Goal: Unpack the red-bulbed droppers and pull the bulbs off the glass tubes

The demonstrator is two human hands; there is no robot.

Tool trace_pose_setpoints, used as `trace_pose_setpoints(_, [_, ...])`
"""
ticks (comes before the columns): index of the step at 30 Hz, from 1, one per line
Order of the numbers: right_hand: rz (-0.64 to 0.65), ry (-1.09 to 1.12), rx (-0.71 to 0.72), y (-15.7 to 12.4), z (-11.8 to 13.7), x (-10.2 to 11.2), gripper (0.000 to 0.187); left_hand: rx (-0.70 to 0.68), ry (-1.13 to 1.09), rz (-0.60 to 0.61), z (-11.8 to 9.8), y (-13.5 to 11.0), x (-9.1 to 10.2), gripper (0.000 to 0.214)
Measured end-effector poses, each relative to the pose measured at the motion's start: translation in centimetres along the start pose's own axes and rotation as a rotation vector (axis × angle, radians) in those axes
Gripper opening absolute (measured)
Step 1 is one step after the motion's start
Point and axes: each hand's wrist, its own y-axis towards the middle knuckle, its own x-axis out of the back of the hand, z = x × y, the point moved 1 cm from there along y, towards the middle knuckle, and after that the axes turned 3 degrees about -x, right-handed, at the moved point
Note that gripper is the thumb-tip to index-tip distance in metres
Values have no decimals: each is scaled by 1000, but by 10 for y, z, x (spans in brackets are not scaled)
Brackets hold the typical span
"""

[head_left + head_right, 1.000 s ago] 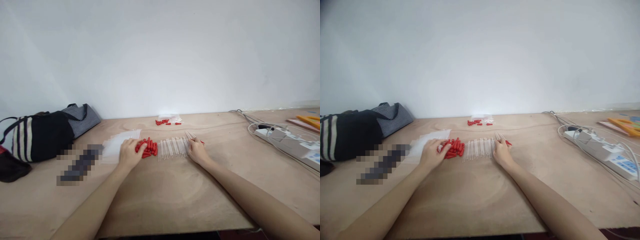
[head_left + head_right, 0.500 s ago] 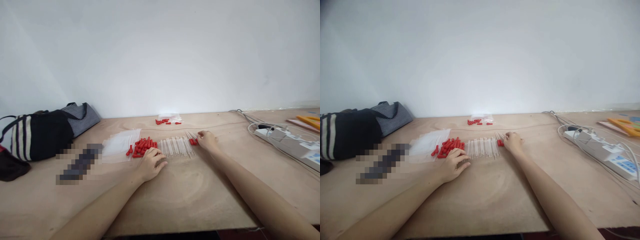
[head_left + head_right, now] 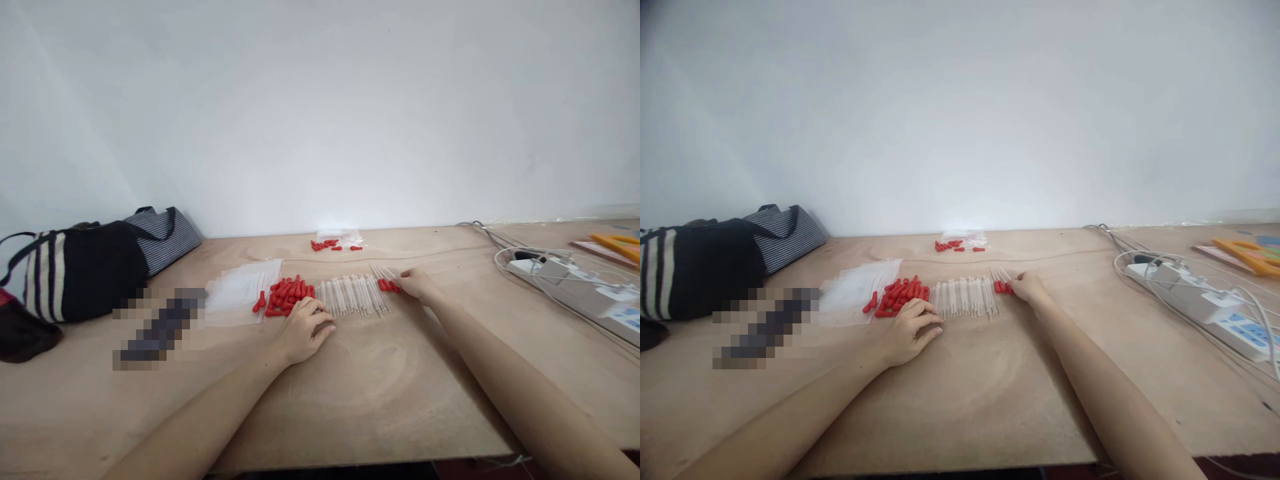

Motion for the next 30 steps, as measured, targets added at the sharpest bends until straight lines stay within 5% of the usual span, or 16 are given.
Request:
trace_pose_setpoints(5, [47, 210, 63, -15, 14, 6, 29, 5, 37, -11, 0, 0, -1, 12])
trace_pose_setpoints(14, [295, 561, 431, -94, 49, -27, 24, 38, 65, -77, -1, 6, -4, 31])
trace_pose_setpoints(19, [421, 616, 511, -113, 56, -36, 18, -62, 49, -94, -3, 8, -9, 19])
trace_pose_setpoints(24, [234, 463, 636, -101, 50, -16, 19, -13, 116, -144, -3, 8, -7, 12])
trace_pose_setpoints(30, [-41, -53, 1068, -102, 46, -10, 11, -18, 190, -196, -5, 8, -7, 13])
